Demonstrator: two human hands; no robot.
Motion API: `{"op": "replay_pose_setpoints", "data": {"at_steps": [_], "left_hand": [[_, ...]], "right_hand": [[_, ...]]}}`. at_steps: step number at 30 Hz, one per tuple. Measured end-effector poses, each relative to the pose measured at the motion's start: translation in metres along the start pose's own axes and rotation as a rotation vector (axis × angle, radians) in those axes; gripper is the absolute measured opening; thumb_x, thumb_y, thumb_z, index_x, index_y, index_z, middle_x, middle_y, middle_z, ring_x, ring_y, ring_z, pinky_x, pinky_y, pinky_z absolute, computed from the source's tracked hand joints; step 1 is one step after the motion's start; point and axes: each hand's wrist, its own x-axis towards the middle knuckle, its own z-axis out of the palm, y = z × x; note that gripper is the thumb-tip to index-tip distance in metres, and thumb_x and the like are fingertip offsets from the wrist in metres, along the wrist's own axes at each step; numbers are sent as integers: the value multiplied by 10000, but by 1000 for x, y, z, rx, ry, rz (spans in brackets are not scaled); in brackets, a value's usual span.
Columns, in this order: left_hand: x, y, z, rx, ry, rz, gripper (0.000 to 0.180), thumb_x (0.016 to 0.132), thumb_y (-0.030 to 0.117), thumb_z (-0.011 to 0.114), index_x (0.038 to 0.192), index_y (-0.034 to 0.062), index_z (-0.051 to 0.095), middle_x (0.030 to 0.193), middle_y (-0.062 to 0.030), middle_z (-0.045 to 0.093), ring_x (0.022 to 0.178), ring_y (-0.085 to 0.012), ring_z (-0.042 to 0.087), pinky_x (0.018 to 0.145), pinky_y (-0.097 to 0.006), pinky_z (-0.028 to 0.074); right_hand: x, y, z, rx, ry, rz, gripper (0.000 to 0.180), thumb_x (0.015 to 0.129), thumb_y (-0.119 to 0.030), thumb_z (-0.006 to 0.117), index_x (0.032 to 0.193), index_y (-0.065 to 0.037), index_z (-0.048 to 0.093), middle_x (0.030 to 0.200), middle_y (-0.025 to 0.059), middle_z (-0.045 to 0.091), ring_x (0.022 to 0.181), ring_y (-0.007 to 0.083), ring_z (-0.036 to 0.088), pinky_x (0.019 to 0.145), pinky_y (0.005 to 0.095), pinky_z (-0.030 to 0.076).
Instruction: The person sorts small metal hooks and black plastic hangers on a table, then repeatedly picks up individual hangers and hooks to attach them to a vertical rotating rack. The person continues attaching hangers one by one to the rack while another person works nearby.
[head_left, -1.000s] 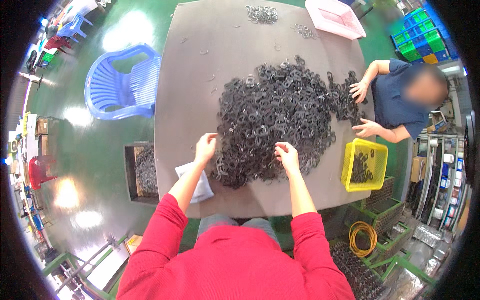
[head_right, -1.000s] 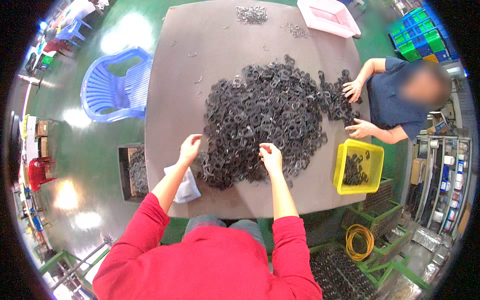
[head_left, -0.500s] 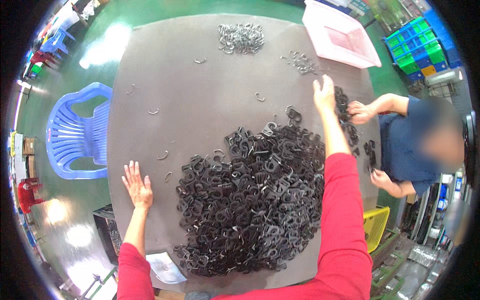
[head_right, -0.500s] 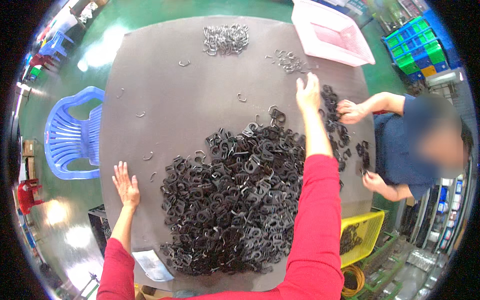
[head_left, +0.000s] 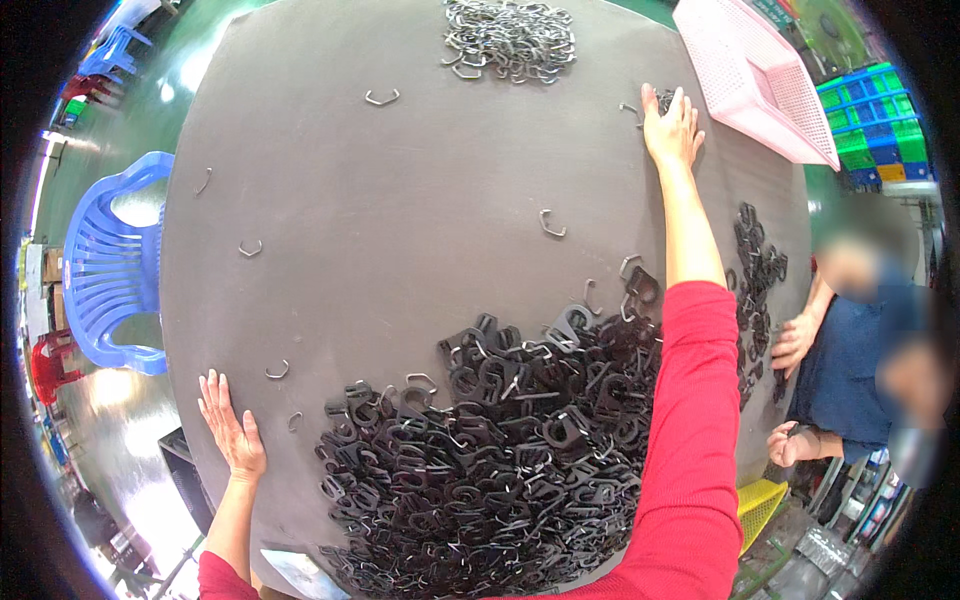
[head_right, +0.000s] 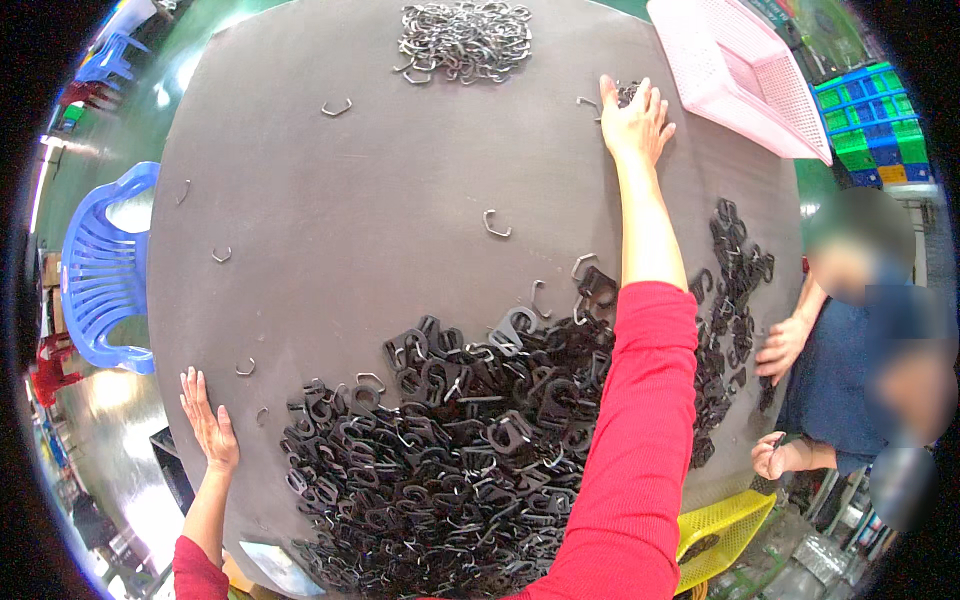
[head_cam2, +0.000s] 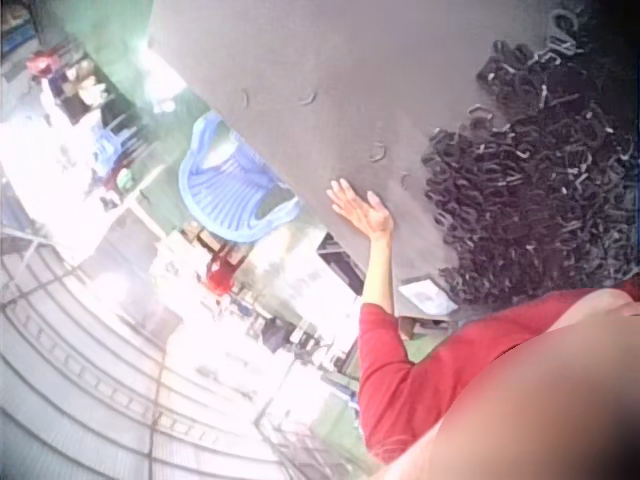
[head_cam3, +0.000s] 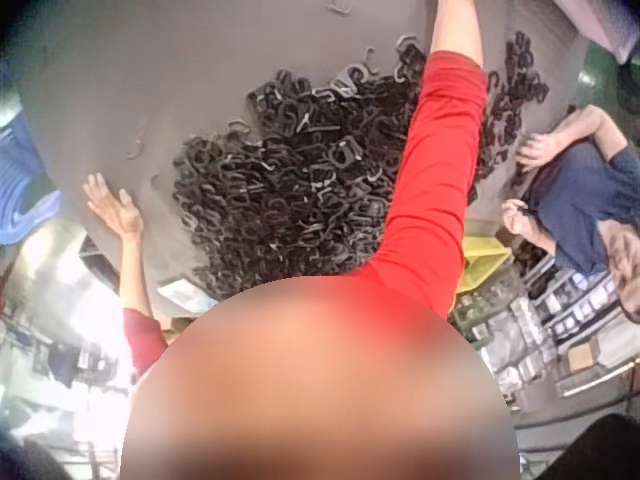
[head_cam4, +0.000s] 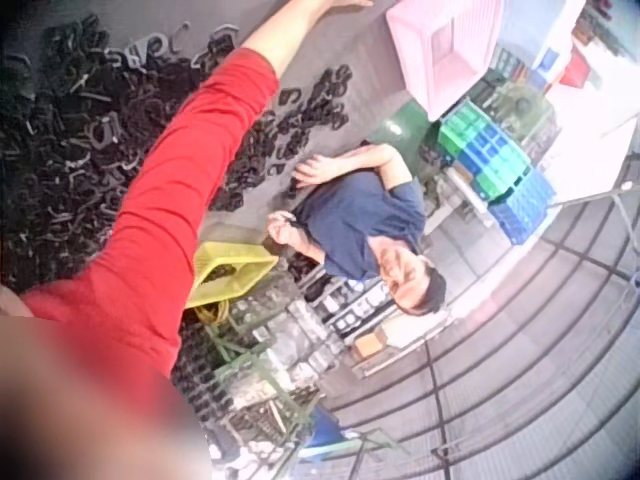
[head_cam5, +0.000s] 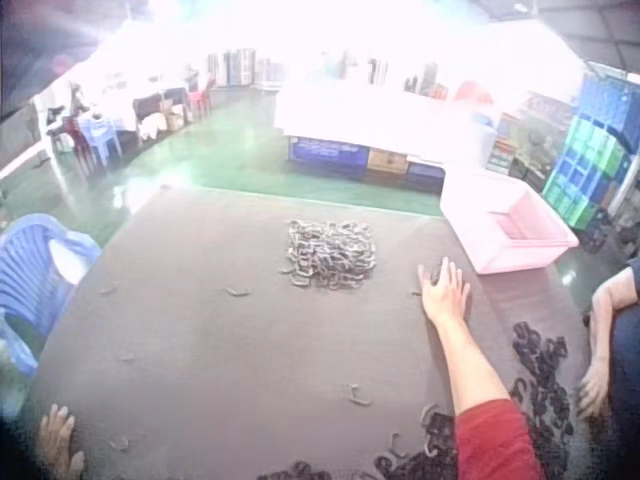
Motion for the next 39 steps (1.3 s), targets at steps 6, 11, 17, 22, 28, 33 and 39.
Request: {"op": "replay_pose_setpoints", "data": {"at_steps": [6, 11, 17, 22, 28, 33, 39], "left_hand": [[2, 3, -5, -13, -20, 2, 581, 915, 313, 379, 1429, 63, 278, 1499, -133, 250, 1413, -324, 144, 1130, -496, 69], [4, 1, -7, -36, -15, 6, 586, 905, 303, 400, 1424, 57, 287, 1492, -143, 260, 1408, -342, 150, 1128, -503, 66], [3, 1, -5, -47, -22, -10, 588, 901, 306, 419, 1422, 62, 295, 1489, -145, 266, 1406, -345, 156, 1127, -507, 63], [6, 2, -10, -66, -16, -11, 579, 908, 323, 419, 1416, 71, 306, 1489, -140, 269, 1405, -340, 161, 1124, -514, 62], [3, 1, -10, -95, -1, -14, 579, 900, 332, 440, 1409, 82, 321, 1478, -126, 294, 1402, -340, 173, 1124, -509, 70], [-4, -6, -6, -93, -5, -27, 586, 894, 326, 452, 1410, 83, 320, 1481, -125, 289, 1402, -344, 173, 1121, -517, 68], [8, -2, -12, -120, -8, 14, 596, 875, 305, 480, 1405, 82, 323, 1475, -135, 295, 1399, -361, 173, 1117, -528, 69]], "right_hand": [[46, -75, 42, 105, -42, -184, 859, 863, -705, 287, 1448, -77, 247, 1491, 148, 262, 1397, 282, 203, 1127, 490, 124], [76, -123, 57, 242, -135, -276, 833, 833, -751, 280, 1443, -183, 295, 1445, 138, 360, 1376, 278, 266, 1126, 490, 118], [50, -172, 64, 516, -309, -627, 513, 839, -624, 493, 1231, -304, 579, 1323, 15, 525, 1259, 270, 444, 1098, 409, 234], [-34, -225, 43, 563, -369, -988, 360, 863, -423, 597, 1179, -254, 625, 1268, 8, 571, 1263, 233, 439, 1086, 371, 277], [-173, -268, 20, 643, -522, -1339, 407, 845, -510, 575, 1175, -275, 618, 1279, -4, 559, 1319, 251, 375, 1099, 507, 223], [-222, -279, -19, 730, -743, -1428, 263, 819, -429, 653, 1013, -257, 691, 1206, -31, 604, 1250, 203, 461, 1087, 530, 237], [1, -241, 71, 483, -3, -777, 638, 905, -522, 472, 1304, -24, 463, 1394, 193, 400, 1329, 311, 333, 1093, 408, 272]]}}
